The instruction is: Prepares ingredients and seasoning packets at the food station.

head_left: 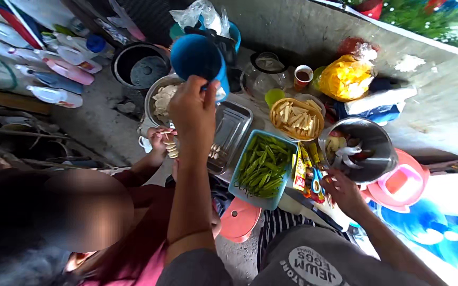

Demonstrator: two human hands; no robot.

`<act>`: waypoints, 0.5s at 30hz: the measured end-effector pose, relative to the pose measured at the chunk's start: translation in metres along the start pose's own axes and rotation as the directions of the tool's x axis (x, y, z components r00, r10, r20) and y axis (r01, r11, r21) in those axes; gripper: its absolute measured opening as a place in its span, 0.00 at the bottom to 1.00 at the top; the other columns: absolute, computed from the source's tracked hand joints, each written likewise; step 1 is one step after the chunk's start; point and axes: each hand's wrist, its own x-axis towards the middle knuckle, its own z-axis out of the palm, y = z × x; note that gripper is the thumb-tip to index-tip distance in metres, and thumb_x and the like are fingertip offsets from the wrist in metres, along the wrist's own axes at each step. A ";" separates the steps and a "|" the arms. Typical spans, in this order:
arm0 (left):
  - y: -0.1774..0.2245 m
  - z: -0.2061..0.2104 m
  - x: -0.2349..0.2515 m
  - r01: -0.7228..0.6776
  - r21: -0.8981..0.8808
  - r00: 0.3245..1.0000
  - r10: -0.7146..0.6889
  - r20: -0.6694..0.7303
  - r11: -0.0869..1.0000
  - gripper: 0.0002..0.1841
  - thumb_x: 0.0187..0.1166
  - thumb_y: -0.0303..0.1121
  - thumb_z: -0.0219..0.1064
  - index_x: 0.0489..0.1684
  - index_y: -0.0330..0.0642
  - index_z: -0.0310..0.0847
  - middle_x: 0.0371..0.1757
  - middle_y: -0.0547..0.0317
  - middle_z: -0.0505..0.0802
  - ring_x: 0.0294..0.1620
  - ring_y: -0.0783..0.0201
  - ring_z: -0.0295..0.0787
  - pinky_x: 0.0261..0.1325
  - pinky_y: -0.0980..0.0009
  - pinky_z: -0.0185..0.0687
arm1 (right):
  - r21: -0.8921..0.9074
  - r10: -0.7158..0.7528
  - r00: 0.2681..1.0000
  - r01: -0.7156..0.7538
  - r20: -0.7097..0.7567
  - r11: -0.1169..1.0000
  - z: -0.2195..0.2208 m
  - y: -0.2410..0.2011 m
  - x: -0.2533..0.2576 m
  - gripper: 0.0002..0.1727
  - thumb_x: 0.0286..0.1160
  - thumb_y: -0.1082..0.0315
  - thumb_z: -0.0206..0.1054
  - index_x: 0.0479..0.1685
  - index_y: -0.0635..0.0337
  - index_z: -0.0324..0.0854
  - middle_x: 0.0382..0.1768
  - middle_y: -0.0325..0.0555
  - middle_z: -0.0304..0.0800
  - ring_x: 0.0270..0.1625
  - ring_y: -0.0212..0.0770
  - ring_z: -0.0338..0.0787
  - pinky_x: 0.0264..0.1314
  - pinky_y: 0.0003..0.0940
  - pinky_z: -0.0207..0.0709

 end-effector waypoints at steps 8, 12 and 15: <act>0.120 0.013 -0.152 -0.316 -0.227 0.840 0.383 0.384 0.921 0.14 0.84 0.34 0.66 0.43 0.28 0.87 0.35 0.38 0.92 0.37 0.41 0.93 0.40 0.46 0.87 | 0.355 -0.050 0.998 0.030 0.047 0.934 -0.035 -0.034 0.003 0.47 0.81 0.53 0.68 0.95 0.56 0.45 0.86 0.58 0.63 0.54 0.40 0.93 0.45 0.38 0.91; 0.150 0.038 -0.213 -0.353 -0.340 0.751 0.481 0.453 0.871 0.13 0.84 0.35 0.67 0.41 0.31 0.87 0.31 0.40 0.90 0.33 0.42 0.92 0.35 0.47 0.87 | 0.429 0.107 0.987 -0.149 0.120 0.891 -0.047 -0.003 -0.031 0.32 0.85 0.64 0.64 0.87 0.59 0.61 0.64 0.55 0.86 0.45 0.40 0.94 0.46 0.38 0.91; 0.158 0.055 -0.248 -0.383 -0.444 0.798 0.533 0.282 0.810 0.16 0.78 0.39 0.72 0.51 0.34 0.90 0.33 0.43 0.91 0.31 0.48 0.91 0.33 0.55 0.86 | 0.443 0.200 0.976 -0.219 0.090 0.869 -0.052 0.023 -0.062 0.20 0.84 0.72 0.57 0.73 0.65 0.73 0.51 0.51 0.89 0.40 0.35 0.92 0.43 0.34 0.89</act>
